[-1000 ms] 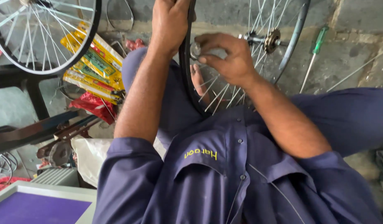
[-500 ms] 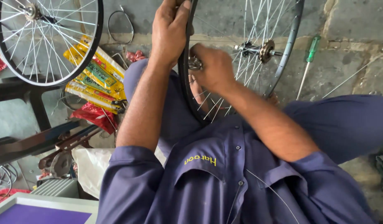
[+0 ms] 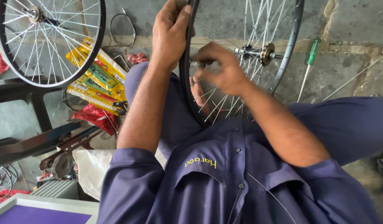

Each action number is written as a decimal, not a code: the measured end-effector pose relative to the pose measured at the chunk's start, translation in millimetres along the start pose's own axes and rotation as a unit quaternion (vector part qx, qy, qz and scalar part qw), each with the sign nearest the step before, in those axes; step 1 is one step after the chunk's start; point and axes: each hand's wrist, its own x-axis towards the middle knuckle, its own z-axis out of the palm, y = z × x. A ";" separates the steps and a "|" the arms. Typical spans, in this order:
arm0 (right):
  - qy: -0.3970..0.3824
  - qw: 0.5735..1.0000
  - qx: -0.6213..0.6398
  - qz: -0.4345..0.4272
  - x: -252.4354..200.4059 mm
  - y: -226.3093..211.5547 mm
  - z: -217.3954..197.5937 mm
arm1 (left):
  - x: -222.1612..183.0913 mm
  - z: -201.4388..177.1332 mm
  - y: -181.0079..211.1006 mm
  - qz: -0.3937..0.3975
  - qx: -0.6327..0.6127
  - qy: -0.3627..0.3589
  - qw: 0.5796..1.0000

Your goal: The person tightens the spokes on a bicycle wheel rim by turning the spoke nipples using a tool by hand.

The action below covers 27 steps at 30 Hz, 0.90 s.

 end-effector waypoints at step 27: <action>-0.035 0.990 0.035 0.134 17.5 11.9 -9.1 | 6.5 10.2 6.9 0.010 0.057 0.029 0.998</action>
